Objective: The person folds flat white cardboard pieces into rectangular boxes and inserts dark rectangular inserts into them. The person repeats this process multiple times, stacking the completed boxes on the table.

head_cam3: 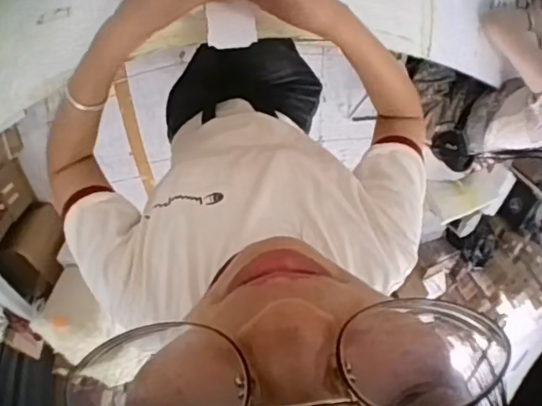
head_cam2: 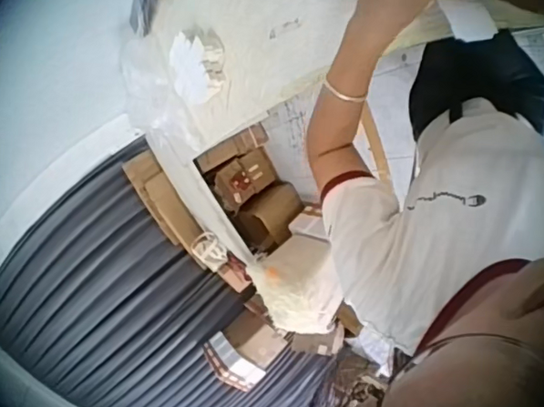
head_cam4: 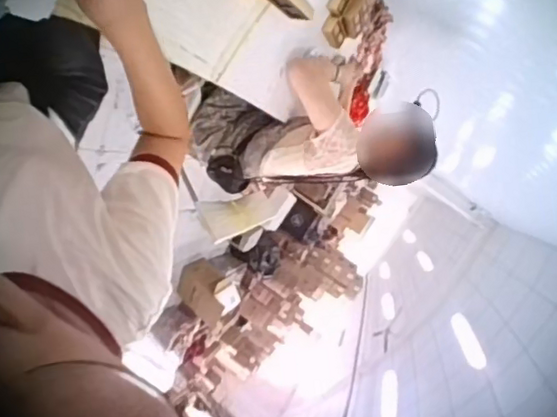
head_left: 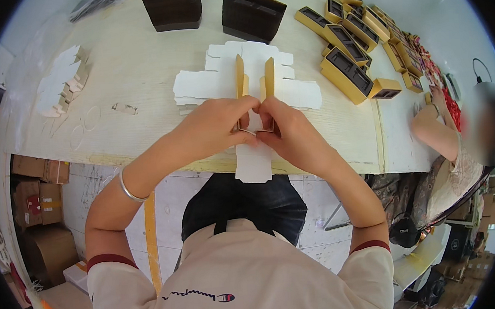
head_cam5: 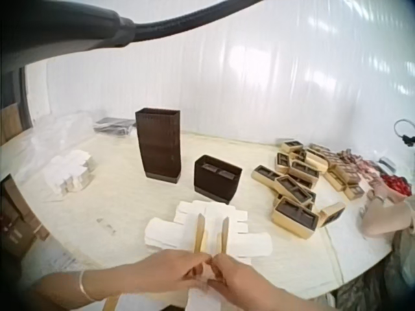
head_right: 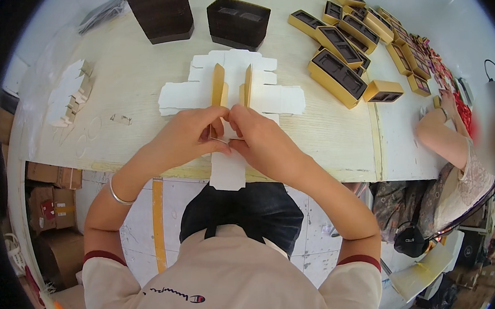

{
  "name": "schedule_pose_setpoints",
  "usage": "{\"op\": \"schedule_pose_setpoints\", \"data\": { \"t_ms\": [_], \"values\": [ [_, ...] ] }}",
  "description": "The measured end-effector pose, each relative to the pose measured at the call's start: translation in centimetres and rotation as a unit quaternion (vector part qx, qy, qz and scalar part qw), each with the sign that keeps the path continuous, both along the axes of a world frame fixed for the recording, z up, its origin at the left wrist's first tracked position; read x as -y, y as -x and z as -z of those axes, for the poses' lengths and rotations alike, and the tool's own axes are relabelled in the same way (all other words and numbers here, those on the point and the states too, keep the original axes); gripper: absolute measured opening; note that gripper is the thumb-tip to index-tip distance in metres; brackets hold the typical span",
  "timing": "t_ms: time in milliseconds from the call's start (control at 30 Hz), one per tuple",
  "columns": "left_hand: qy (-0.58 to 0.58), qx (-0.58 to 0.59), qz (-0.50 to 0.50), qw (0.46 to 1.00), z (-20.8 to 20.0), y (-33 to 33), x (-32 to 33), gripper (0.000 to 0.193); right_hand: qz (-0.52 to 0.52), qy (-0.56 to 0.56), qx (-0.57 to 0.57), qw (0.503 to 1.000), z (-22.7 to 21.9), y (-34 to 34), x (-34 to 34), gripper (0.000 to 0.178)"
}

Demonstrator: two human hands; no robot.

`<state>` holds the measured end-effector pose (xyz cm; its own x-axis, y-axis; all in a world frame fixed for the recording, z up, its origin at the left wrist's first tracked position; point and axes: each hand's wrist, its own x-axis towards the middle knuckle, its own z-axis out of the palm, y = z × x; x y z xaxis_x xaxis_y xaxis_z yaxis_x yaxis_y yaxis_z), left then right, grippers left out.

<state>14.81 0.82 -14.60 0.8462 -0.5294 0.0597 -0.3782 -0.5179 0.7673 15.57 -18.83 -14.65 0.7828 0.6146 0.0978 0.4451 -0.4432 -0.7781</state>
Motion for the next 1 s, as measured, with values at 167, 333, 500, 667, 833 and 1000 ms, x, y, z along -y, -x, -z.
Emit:
{"op": "schedule_pose_setpoints", "data": {
  "t_ms": [167,333,500,667,833,1000],
  "values": [
    [0.02,0.042,-0.029,0.999,1.3,0.3,1.0,0.026,-0.018,-0.007,-0.091,0.996,-1.0,0.2,0.9,0.034],
    [0.044,0.136,-0.016,0.99,2.2,0.3,1.1,0.014,-0.044,-0.024,0.093,0.994,-1.7,2.5,3.0,0.049],
    [0.028,0.017,-0.015,0.999,0.8,-0.1,1.1,0.018,-0.082,0.058,0.339,0.936,1.4,3.1,3.2,0.051],
    [0.155,-0.233,-0.041,0.959,1.0,-1.4,-0.7,0.028,0.126,-0.231,0.065,0.962,3.2,1.0,0.6,0.016],
    [0.157,-0.057,-0.069,0.984,0.7,0.2,0.6,0.019,0.116,-0.147,0.119,0.975,2.5,0.8,0.1,0.022],
    [0.117,0.136,-0.069,0.981,2.7,1.3,1.0,0.015,0.047,0.057,0.415,0.907,2.3,1.6,0.7,0.026]
  ]
}}
